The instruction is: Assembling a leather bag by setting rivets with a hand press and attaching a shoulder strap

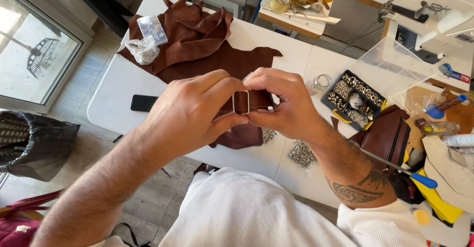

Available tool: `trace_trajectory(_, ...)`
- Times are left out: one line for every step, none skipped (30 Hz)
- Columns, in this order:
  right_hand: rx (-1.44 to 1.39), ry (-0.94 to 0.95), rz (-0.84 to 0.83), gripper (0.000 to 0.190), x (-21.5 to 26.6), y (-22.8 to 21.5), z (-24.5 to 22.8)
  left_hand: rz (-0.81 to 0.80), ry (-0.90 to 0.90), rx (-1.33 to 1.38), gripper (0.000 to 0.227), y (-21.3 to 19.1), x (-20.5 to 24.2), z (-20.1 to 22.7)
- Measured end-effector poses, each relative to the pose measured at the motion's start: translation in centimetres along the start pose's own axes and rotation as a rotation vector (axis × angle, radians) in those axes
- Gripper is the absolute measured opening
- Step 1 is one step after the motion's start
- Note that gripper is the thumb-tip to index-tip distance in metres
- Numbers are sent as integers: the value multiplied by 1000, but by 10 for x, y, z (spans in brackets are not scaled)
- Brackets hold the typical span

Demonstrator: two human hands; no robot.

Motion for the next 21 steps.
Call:
trace_trajectory(3,-35,-12,29,0,1,-2,-28,14,-72,39,3,0,2)
trace_trajectory(5,-73,-23,29,-1,1,-4,-56,28,-148,36,5,1,2)
trace_trajectory(1,-72,-25,29,2,3,-3,-58,24,-148,36,6,1,3)
trace_trajectory(10,-48,-12,33,3,2,0,-82,7,-189,40,10,0,2)
trace_trajectory(20,-23,0,37,5,1,2,-106,-11,-231,44,13,-1,1)
trace_trajectory(20,-25,0,37,6,2,6,-105,-10,-232,44,16,-3,0)
trace_trajectory(3,-20,11,38,7,2,10,-130,10,-331,44,22,-4,-1)
trace_trajectory(-15,-12,21,40,10,3,14,-157,30,-427,47,29,-4,0)
trace_trajectory(-16,-10,21,40,9,3,14,-158,29,-425,47,31,-4,-3)
trace_trajectory(-63,46,-10,34,7,5,19,-125,87,-481,40,30,-4,-1)
trace_trajectory(-111,103,-41,29,5,7,24,-92,145,-537,35,29,-4,2)
trace_trajectory(-107,96,-38,29,8,5,31,-88,150,-542,35,24,-6,2)
trace_trajectory(-238,91,-48,32,10,4,38,-134,143,-498,33,23,-8,-1)
trace_trajectory(-372,90,-56,38,14,4,45,-183,135,-450,31,22,-8,-2)
trace_trajectory(-371,87,-51,38,14,-4,49,-184,140,-451,31,19,-9,-7)
trace_trajectory(-438,242,-83,37,20,-5,64,-110,154,-300,26,10,-9,-8)
trace_trajectory(-504,398,-113,37,29,-5,78,-35,166,-148,25,0,-9,-9)
trace_trajectory(-505,401,-110,37,26,-9,73,-38,167,-144,25,-3,-9,-8)
trace_trajectory(-624,457,-229,46,26,1,68,-63,77,34,28,-5,-10,-15)
trace_trajectory(-735,506,-346,61,26,8,60,-86,-5,208,34,-7,-12,-22)
trace_trajectory(-730,504,-339,61,22,6,58,-86,4,209,34,-8,-14,-21)
Point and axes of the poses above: each hand's wrist, its own x-axis away from the middle knuckle, its own y-axis out of the palm, z = x × y, the point moved 9 cm from there along -x, towards the middle knuckle, and after that the axes turned 10 degrees about -x, right-handed, at the moved point
